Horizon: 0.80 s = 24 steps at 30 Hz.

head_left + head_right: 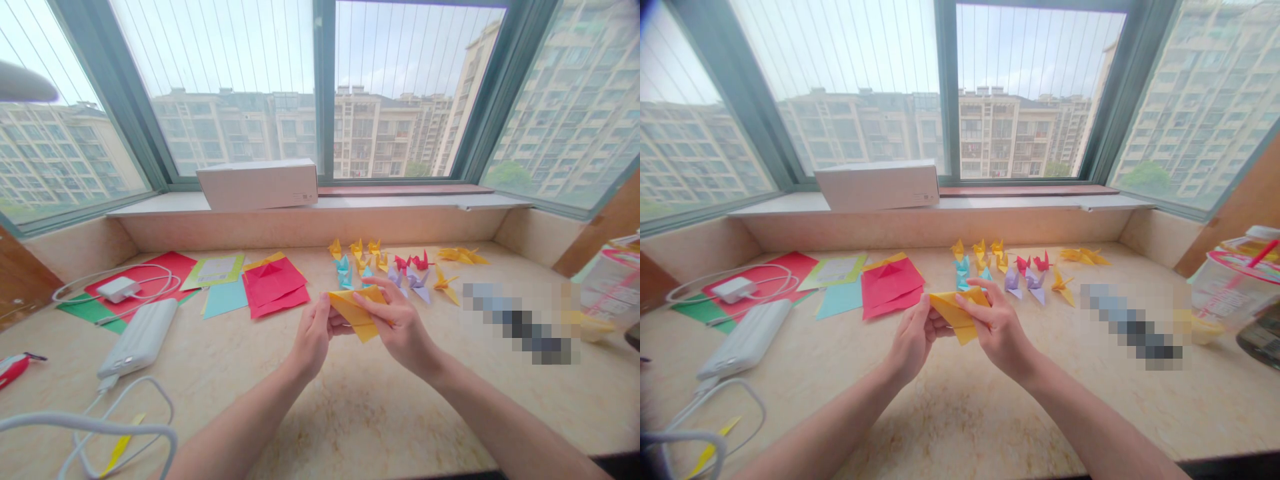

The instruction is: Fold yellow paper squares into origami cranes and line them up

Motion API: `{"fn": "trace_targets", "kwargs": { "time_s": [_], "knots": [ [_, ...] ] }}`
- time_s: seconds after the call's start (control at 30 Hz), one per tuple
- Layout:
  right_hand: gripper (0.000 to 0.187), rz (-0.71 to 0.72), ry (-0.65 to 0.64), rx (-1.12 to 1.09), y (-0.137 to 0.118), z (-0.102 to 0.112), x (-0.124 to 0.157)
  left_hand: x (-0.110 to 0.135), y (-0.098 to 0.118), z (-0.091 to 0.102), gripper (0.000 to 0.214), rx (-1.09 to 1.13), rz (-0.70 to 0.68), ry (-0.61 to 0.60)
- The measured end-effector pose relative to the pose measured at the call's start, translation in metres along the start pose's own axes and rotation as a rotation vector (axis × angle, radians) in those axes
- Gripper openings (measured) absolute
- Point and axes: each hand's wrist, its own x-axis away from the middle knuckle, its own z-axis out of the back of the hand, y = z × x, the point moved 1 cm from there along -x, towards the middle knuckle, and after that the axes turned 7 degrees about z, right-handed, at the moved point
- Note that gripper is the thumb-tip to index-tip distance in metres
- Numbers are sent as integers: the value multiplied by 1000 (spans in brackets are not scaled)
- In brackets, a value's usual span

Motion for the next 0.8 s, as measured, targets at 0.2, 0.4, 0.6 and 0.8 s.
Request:
{"fn": "trace_targets", "kwargs": {
  "time_s": [0.2,0.4,0.6,0.8],
  "knots": [
    [43,56,-30,34,5,0,3,2,0,-3,56,-89,-15,47],
    [44,76,-31,20,5,2,3,1,-1,-2,48,-66,4,23],
    [46,95,-74,9,5,4,2,1,0,-2,55,-67,3,29],
    [32,-16,-49,2,-3,5,-2,-1,1,0,49,-133,-69,116]
  ]
}}
